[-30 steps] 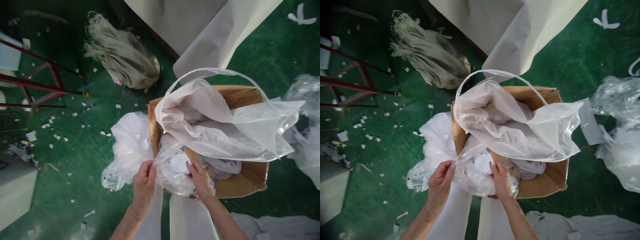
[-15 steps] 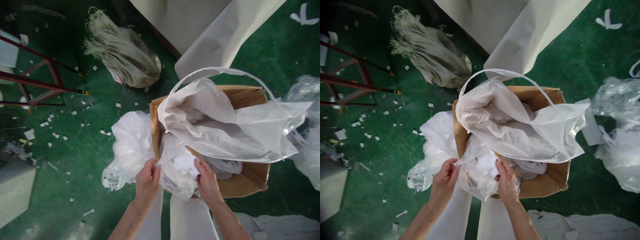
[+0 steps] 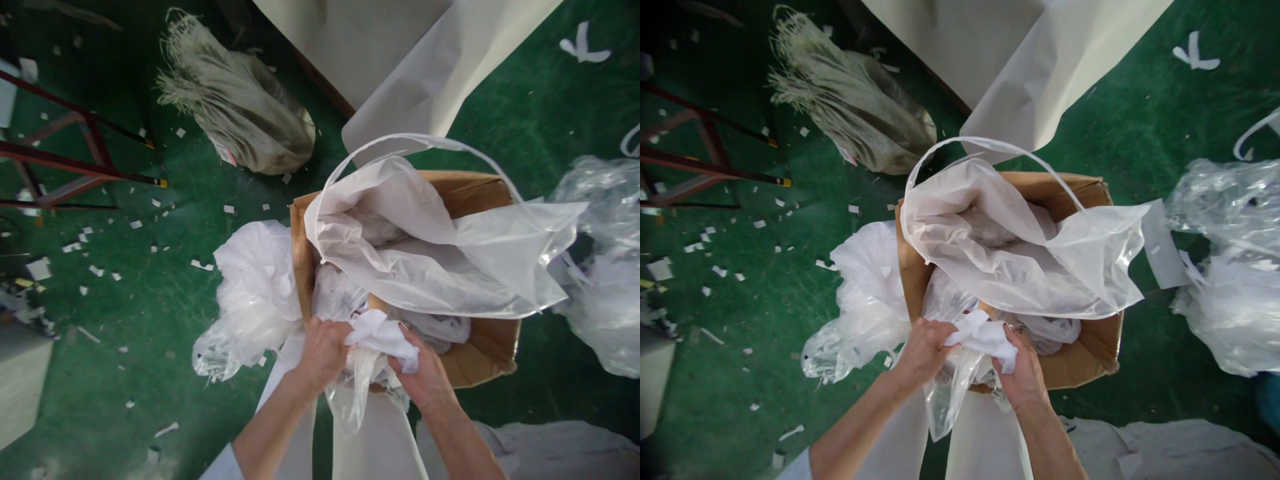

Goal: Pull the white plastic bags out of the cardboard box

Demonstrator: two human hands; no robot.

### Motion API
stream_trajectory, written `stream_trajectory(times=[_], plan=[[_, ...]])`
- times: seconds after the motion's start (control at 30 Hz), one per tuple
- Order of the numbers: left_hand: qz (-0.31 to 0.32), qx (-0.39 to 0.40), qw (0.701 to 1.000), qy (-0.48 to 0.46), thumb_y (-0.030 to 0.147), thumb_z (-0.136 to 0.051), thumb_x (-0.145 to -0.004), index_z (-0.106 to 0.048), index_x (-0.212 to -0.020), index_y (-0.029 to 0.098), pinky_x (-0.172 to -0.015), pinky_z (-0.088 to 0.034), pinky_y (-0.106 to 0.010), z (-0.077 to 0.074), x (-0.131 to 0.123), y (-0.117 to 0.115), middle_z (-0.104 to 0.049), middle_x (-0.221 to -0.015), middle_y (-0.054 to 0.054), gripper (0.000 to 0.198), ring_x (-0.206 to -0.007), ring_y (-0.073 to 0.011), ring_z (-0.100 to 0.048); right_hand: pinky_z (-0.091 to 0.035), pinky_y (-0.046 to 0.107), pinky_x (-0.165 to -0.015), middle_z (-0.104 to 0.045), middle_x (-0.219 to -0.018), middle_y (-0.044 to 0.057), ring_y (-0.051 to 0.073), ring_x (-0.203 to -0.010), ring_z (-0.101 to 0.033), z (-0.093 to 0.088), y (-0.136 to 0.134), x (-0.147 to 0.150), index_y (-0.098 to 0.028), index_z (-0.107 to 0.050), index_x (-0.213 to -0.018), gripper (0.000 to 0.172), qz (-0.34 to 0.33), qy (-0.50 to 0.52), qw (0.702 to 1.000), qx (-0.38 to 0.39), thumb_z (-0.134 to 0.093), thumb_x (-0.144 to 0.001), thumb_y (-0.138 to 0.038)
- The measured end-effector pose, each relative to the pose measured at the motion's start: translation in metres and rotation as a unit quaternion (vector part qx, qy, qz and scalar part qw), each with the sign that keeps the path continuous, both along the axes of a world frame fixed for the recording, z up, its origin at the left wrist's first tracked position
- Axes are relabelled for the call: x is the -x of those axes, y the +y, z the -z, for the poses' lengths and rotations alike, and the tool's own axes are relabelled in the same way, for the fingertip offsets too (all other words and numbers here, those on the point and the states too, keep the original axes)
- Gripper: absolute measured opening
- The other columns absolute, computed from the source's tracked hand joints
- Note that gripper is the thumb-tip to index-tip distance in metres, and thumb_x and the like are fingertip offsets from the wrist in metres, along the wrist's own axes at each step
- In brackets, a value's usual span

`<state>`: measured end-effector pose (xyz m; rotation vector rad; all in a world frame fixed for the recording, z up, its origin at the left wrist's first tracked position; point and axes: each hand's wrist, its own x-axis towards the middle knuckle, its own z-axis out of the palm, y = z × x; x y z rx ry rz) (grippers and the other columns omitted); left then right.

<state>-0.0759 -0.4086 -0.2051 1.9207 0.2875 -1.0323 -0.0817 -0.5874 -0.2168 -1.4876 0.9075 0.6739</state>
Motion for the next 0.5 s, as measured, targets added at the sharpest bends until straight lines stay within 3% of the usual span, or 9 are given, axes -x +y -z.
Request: stream_trajectory(times=[0.13,0.27,0.5], plan=[[-0.107,0.070,0.989,0.079,0.032,-0.049,-0.072,-0.054,-0.061,0.018,-0.050,-0.032,-0.023,0.009,0.005,0.012,-0.045,-0.050,0.004,0.019,-0.052,-0.0131,-0.045,-0.030,0.023,-0.030,-0.047,-0.047,-0.003,0.013,-0.038,-0.040,0.008,-0.014,-0.004,-0.024,-0.047,-0.057,0.017,0.040,0.040,0.998,-0.004,-0.054,-0.063,-0.038],[-0.189,0.132,0.965,0.124,0.039,-0.044,-0.072,-0.054,-0.066,0.017,-0.048,-0.031,-0.021,0.013,0.004,0.014,-0.045,-0.054,0.004,0.025,-0.052,-0.0111,-0.043,-0.030,0.022,-0.032,-0.045,-0.048,-0.005,0.012,-0.040,-0.041,0.009,-0.020,-0.004,-0.024,-0.046,-0.059,0.017,0.086,0.057,0.995,0.006,-0.057,-0.059,-0.037],[-0.250,0.102,0.952,0.143,0.030,-0.045,-0.066,-0.055,-0.059,0.018,-0.042,-0.028,-0.019,0.015,0.005,0.013,-0.044,-0.049,0.004,0.017,-0.048,-0.0099,-0.040,-0.044,0.026,-0.042,-0.061,-0.061,0.001,0.018,-0.055,-0.057,0.006,-0.034,-0.001,-0.022,-0.056,-0.066,0.014,0.109,0.070,0.991,0.045,-0.059,-0.063,-0.036]])
